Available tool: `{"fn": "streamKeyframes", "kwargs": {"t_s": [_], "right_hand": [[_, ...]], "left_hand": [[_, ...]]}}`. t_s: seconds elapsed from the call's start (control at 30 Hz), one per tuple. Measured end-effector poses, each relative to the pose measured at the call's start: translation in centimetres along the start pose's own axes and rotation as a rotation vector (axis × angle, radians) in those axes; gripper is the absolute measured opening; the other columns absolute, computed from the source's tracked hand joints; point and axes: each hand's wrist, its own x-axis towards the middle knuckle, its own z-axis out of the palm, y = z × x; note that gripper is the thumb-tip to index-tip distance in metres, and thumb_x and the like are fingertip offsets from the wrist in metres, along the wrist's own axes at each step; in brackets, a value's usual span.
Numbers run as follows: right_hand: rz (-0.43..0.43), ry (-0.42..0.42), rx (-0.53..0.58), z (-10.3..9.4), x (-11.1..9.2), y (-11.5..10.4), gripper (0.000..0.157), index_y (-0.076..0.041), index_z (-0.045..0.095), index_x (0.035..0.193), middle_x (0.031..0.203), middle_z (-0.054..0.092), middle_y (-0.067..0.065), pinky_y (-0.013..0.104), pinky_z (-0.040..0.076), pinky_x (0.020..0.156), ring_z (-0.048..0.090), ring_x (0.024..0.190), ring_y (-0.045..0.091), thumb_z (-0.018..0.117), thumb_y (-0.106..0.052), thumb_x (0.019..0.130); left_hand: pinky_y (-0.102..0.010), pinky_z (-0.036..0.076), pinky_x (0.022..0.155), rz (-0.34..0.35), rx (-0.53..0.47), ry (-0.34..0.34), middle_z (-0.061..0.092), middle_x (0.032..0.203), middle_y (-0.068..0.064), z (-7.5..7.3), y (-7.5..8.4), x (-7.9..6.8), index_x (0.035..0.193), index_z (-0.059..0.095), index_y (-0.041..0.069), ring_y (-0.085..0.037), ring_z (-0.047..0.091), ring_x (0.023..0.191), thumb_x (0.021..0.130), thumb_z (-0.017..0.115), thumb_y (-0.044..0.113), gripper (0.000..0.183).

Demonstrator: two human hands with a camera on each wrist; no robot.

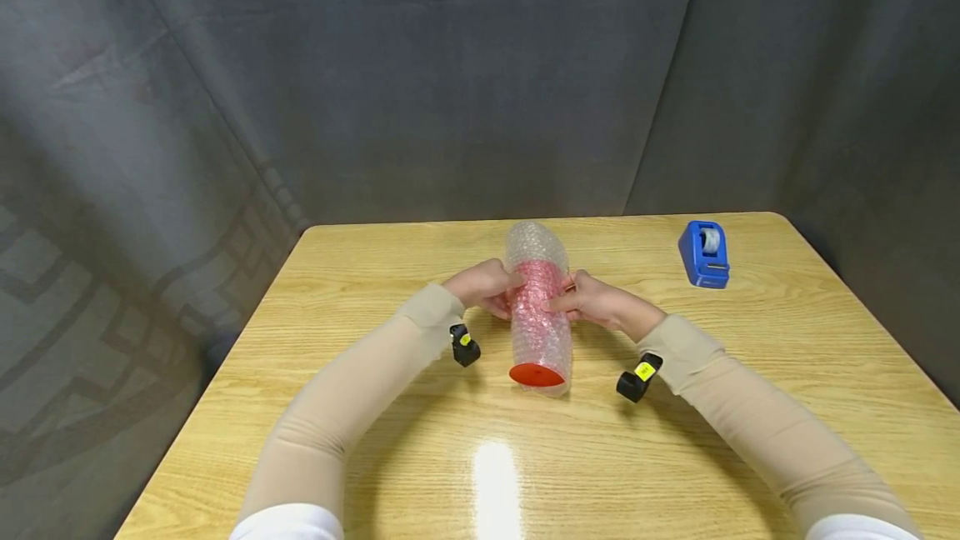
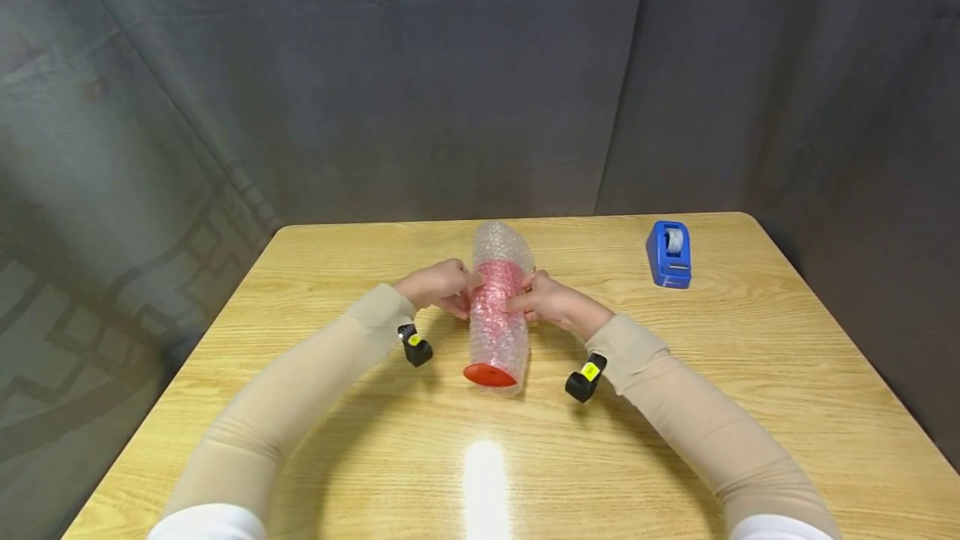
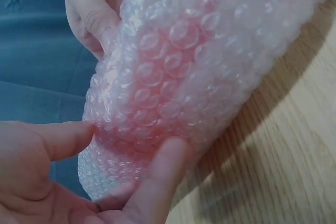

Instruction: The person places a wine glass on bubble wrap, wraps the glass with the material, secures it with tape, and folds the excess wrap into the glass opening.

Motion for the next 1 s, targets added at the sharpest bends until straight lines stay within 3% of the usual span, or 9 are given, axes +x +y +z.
{"fn": "streamKeyframes", "kwargs": {"t_s": [0.2,0.4,0.57,0.73,1.0], "right_hand": [[0.001,-0.013,0.001,-0.10,-0.10,-0.06,0.018,0.011,0.050,0.105,0.085,0.063,0.000,0.022,0.056,0.067,0.064,0.074,0.009,0.056,0.002,0.091],[-0.010,-0.033,-0.013,-0.14,-0.17,-0.07,0.024,0.013,0.049,0.110,0.088,0.063,0.002,0.023,0.056,0.070,0.063,0.078,0.010,0.057,0.001,0.091],[-0.008,-0.031,0.003,-0.13,-0.17,-0.04,0.019,0.011,0.050,0.106,0.086,0.062,0.002,0.021,0.056,0.068,0.063,0.076,0.010,0.057,0.002,0.091],[-0.009,-0.049,0.040,-0.13,-0.22,0.13,0.014,0.011,0.050,0.103,0.086,0.062,0.002,0.022,0.057,0.073,0.063,0.078,0.010,0.054,0.005,0.091],[0.030,-0.053,0.100,0.03,-0.17,0.28,0.025,0.014,0.040,0.116,0.093,0.055,0.003,0.021,0.055,0.081,0.060,0.084,0.007,0.049,0.006,0.094]], "left_hand": [[-0.037,0.059,0.083,-0.014,0.033,-0.005,0.060,0.089,-0.013,-0.04,0.26,-0.34,0.111,0.056,-0.006,-0.022,0.062,0.077,0.100,0.050,0.025,0.033],[-0.040,0.056,0.091,-0.028,-0.029,-0.027,0.060,0.106,-0.020,-0.03,0.16,-0.17,0.118,0.053,-0.008,-0.026,0.063,0.089,0.100,0.051,0.023,0.036],[-0.039,0.056,0.090,-0.029,-0.109,-0.057,0.058,0.093,-0.013,-0.04,0.04,0.18,0.112,0.054,-0.009,-0.021,0.061,0.081,0.101,0.050,0.020,0.031],[-0.037,0.057,0.087,-0.024,-0.094,-0.047,0.058,0.087,-0.010,-0.20,0.02,0.06,0.101,0.056,-0.005,-0.018,0.060,0.076,0.100,0.052,0.021,0.027],[-0.036,0.059,0.082,-0.022,-0.041,0.027,0.057,0.085,-0.009,-0.28,0.26,-0.51,0.116,0.051,-0.008,-0.017,0.059,0.071,0.097,0.058,0.027,0.040]]}}
